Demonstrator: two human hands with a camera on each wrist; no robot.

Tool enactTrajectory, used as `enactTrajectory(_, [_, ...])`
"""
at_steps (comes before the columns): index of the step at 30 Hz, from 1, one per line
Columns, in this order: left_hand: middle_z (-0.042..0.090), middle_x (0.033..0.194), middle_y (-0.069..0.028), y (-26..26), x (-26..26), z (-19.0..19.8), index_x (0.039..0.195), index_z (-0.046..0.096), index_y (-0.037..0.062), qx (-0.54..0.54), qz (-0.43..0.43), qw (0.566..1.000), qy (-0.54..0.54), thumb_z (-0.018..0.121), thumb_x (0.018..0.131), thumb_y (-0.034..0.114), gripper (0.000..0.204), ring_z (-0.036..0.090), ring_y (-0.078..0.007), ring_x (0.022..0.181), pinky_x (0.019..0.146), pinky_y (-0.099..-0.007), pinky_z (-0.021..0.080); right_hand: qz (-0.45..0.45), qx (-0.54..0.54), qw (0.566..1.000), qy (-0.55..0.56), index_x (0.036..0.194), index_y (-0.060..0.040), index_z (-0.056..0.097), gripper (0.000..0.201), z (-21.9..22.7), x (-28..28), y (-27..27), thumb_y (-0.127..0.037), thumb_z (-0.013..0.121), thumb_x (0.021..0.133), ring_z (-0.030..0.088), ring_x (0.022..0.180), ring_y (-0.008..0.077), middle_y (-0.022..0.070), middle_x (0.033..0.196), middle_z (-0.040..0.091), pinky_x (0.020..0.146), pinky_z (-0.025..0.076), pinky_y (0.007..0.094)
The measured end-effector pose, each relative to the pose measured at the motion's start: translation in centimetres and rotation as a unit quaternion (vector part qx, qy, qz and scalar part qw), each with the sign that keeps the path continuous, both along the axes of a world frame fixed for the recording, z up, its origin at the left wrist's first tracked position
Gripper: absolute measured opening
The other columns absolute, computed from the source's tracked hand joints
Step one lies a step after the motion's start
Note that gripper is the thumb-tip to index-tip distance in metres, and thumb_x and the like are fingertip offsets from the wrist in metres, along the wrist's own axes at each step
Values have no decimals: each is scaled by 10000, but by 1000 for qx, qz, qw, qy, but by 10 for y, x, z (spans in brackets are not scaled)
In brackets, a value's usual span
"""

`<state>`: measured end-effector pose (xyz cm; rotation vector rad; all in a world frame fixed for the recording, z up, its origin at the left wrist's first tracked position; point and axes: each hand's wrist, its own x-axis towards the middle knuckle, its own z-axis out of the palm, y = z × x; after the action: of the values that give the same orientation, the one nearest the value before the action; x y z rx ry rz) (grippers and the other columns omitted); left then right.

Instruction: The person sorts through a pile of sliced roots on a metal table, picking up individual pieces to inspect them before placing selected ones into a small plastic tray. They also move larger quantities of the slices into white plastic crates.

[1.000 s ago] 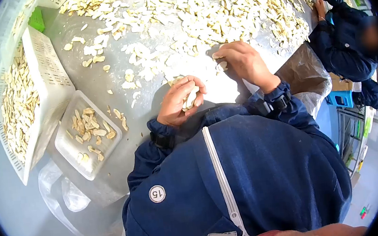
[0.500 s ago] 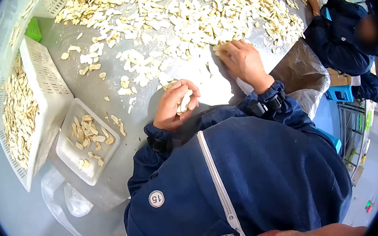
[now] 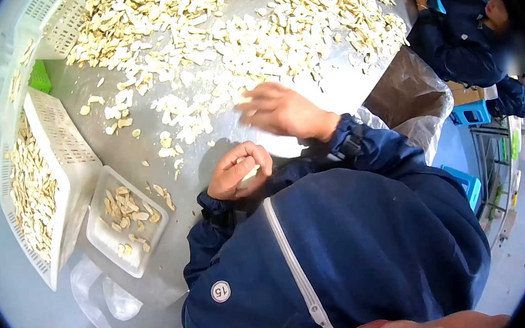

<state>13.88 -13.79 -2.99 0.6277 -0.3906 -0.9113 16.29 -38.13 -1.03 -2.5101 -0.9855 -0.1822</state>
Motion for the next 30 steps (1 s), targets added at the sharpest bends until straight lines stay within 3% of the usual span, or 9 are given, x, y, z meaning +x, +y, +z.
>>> enactTrajectory(2, [604,906,-127,-5,2,0,1075,573,20,46,28,998,13,479,1090,194,199,371,-54,475,435,-203,313,-113,32,992,-40,1165,-180,750,275,5,-6,-32,-163,741,891,573,1305,278,46,1378,649,1096,456,451])
enactTrajectory(4, [599,894,-114,-8,5,7,1107,571,25,73,27,994,73,465,1099,187,194,360,-53,467,439,-199,317,-149,-19,987,-54,1163,-181,752,259,24,-27,-54,-176,753,904,596,1260,270,57,1344,659,1052,485,435])
enactTrajectory(8, [608,944,-129,-9,8,9,1117,570,35,97,21,982,159,440,1111,191,203,383,-66,497,435,-201,319,-82,-51,995,-16,1202,-172,748,277,25,-55,-81,-155,747,925,617,1252,278,53,1353,654,1068,490,427])
enactTrajectory(12, [621,988,-128,-12,5,5,1121,572,42,89,46,979,180,434,1113,193,206,419,-68,552,427,-197,308,-316,-55,939,-121,1114,-103,769,211,12,-33,-124,-85,706,913,643,1172,358,124,1232,707,966,540,451])
enactTrajectory(14, [623,997,-126,-11,6,3,1124,573,43,79,51,979,181,431,1113,192,205,425,-67,563,424,-192,302,-343,-49,927,-140,1104,-116,776,203,12,-19,-127,-93,701,917,648,1145,359,116,1201,714,948,544,442])
enactTrajectory(17, [620,1003,-126,-13,4,4,1127,573,45,88,67,976,188,424,1114,188,207,426,-65,562,420,-188,302,-224,49,973,-12,1091,-147,778,192,15,-13,-95,-118,719,911,658,1085,286,74,1157,722,933,550,409])
enactTrajectory(20, [618,1017,-127,-12,5,4,1125,573,45,91,70,975,192,420,1114,185,208,437,-63,571,419,-185,310,-153,23,988,-13,1060,-141,773,166,21,-8,-58,-167,744,899,663,1045,262,51,1099,723,919,547,374])
enactTrajectory(28, [616,1002,-127,-12,7,1,1130,574,40,85,48,977,191,423,1112,180,206,432,-68,566,418,-186,319,-263,9,964,-43,1135,-100,749,210,12,-1,-58,-199,717,953,680,989,249,70,1039,731,888,546,347])
enactTrajectory(30, [623,983,-123,-11,7,2,1130,574,42,84,45,979,178,415,1121,211,233,417,-69,543,418,-187,321,-350,149,910,164,1163,-70,727,215,22,-1,-48,-202,679,1001,688,922,194,66,1001,734,846,548,313])
